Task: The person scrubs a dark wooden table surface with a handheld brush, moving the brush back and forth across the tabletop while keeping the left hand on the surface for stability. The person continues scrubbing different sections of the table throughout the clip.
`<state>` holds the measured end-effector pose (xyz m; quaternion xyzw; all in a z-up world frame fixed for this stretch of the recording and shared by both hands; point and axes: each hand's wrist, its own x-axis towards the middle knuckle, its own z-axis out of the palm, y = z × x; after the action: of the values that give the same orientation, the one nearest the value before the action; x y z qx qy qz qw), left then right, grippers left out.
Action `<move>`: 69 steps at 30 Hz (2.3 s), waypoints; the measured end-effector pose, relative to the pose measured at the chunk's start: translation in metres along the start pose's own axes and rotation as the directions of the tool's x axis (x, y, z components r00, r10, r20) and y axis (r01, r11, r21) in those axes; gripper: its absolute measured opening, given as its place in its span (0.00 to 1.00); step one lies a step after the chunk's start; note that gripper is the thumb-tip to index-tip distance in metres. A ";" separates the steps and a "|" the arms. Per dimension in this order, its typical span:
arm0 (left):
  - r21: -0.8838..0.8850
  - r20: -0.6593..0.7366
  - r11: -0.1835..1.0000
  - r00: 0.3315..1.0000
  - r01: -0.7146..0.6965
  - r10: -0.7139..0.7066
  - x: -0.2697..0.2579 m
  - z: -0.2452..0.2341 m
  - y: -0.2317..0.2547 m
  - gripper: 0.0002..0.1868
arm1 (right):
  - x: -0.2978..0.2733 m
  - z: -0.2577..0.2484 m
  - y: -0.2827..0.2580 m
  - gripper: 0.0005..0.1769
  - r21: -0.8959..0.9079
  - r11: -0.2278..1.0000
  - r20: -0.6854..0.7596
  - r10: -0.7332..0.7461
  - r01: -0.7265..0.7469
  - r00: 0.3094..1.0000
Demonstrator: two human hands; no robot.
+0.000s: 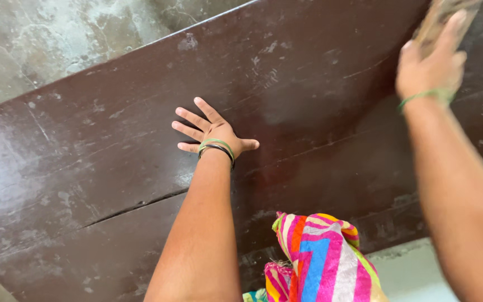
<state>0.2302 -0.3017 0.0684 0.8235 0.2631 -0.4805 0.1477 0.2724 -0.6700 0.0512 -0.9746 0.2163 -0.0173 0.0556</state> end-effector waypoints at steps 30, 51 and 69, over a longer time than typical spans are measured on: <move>0.052 -0.063 0.998 0.997 0.043 -0.040 0.003 0.007 0.002 0.94 | -0.145 0.008 -0.115 0.46 0.220 0.830 0.192 -0.553 0.513 0.811; 0.157 -0.160 0.984 0.986 0.083 -0.057 0.009 0.018 0.003 0.95 | -0.154 -0.031 0.067 0.44 0.230 0.863 0.319 -0.504 0.450 0.803; -0.075 -0.554 0.981 0.825 -0.180 0.109 -0.033 0.117 0.311 0.44 | -0.075 0.001 0.190 0.47 0.112 0.981 0.109 -0.173 0.161 0.979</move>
<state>0.3127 -0.6233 0.0363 0.9331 0.2605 -0.1951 0.1532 0.1248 -0.8090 0.0271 -0.9844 0.1289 0.0249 0.1168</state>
